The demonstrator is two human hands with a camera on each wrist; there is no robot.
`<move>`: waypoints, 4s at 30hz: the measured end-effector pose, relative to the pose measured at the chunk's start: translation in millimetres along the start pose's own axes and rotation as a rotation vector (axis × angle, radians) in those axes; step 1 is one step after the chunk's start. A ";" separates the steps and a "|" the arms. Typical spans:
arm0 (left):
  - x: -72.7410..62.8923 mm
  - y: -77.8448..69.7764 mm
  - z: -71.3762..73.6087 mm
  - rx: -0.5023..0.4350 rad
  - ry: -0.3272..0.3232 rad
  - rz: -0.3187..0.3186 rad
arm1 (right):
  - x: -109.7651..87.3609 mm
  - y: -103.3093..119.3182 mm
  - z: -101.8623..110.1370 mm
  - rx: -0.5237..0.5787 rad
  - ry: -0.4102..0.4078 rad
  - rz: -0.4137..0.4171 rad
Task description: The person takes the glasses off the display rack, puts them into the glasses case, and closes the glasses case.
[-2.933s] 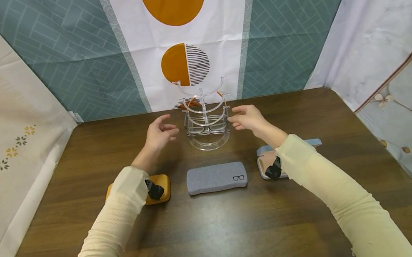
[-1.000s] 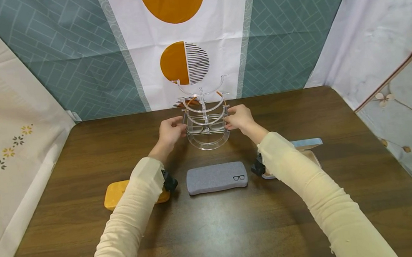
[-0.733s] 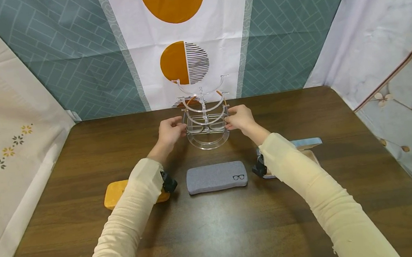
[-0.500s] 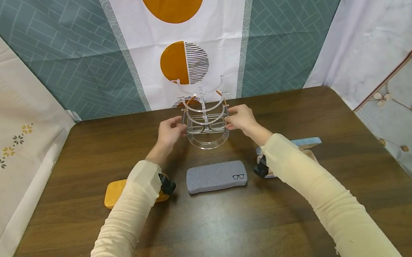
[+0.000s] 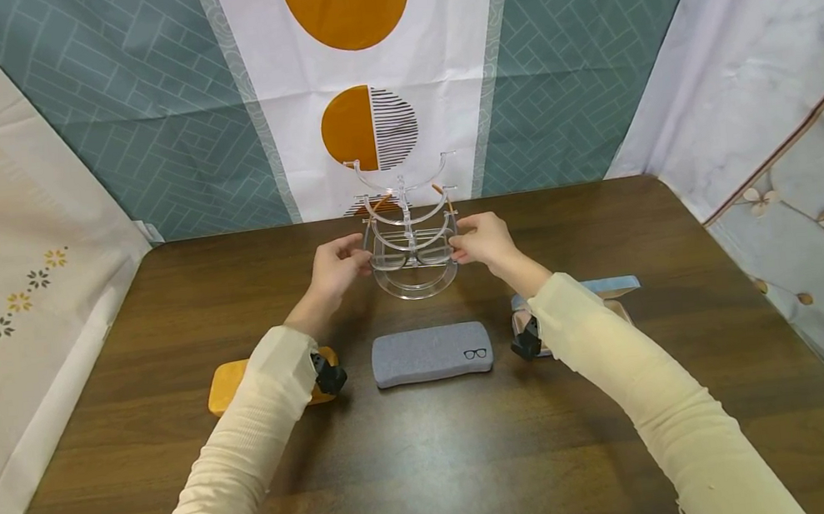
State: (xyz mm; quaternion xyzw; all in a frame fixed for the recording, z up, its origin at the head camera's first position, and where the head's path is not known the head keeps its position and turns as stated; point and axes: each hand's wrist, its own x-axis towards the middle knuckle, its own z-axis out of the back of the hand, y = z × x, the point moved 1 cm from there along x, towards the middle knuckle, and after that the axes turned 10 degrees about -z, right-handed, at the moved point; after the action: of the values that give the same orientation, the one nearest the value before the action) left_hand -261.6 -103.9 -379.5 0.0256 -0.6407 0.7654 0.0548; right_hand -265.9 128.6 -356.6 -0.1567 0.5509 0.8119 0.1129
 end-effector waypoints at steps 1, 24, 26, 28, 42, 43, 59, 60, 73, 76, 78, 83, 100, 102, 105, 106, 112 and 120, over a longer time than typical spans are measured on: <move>-1.4 -0.8 0.3 0.003 0.003 -0.002 | -0.8 -0.3 0.1 -0.002 0.002 0.002; -18.8 -7.2 4.9 -0.041 0.039 -0.018 | -21.7 -2.1 5.2 -0.024 0.045 0.048; -19.9 -7.5 4.8 -0.050 0.039 -0.021 | -23.8 -2.7 5.9 -0.029 0.048 0.048; -21.2 -7.0 4.9 -0.053 0.043 -0.021 | -25.3 -3.6 6.4 -0.021 0.054 0.044; -34.0 -6.0 7.3 -0.101 0.057 -0.044 | -36.3 -6.3 6.7 0.015 0.094 0.050; -34.7 -6.3 7.3 -0.105 0.057 -0.045 | -36.8 -6.6 6.9 0.015 0.095 0.051; -48.7 -7.1 13.1 -0.083 0.091 -0.059 | -48.7 -13.5 6.3 0.067 0.135 0.085; -49.7 -7.3 13.3 -0.080 0.094 -0.059 | -49.5 -14.0 6.0 0.069 0.134 0.085; -60.5 -10.7 15.6 -0.074 0.122 -0.084 | -62.8 -18.4 6.9 0.083 0.146 0.121; -62.9 -13.0 15.5 -0.076 0.123 -0.085 | -65.2 -19.7 7.6 0.091 0.152 0.125; -64.2 -14.6 15.5 -0.074 0.124 -0.089 | -66.7 -20.3 7.9 0.102 0.155 0.119; -68.3 -17.1 14.9 -0.058 0.120 -0.101 | -70.6 -21.5 9.4 0.117 0.166 0.113; -88.5 -14.8 14.8 -0.086 0.133 -0.112 | -82.6 -32.8 9.5 0.064 0.181 0.169; -89.9 -14.7 15.4 -0.084 0.134 -0.116 | -83.7 -34.0 8.9 0.070 0.178 0.175; -92.2 -14.4 16.1 -0.085 0.135 -0.118 | -86.0 -35.3 8.1 0.082 0.177 0.184; -93.2 -14.2 16.4 -0.087 0.133 -0.117 | -86.9 -35.6 7.8 0.085 0.177 0.184; -98.9 -14.3 16.6 -0.094 0.143 -0.122 | -92.3 -37.7 7.4 0.092 0.179 0.190; -105.3 -16.1 15.9 -0.109 0.155 -0.135 | -96.1 -43.4 7.8 0.076 0.179 0.217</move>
State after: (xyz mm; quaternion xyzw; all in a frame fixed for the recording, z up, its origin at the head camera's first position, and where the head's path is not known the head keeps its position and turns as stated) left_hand -155.7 -122.2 -372.4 0.0066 -0.6720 0.7238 0.1568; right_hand -162.6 150.8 -354.7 -0.1638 0.6027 0.7807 -0.0196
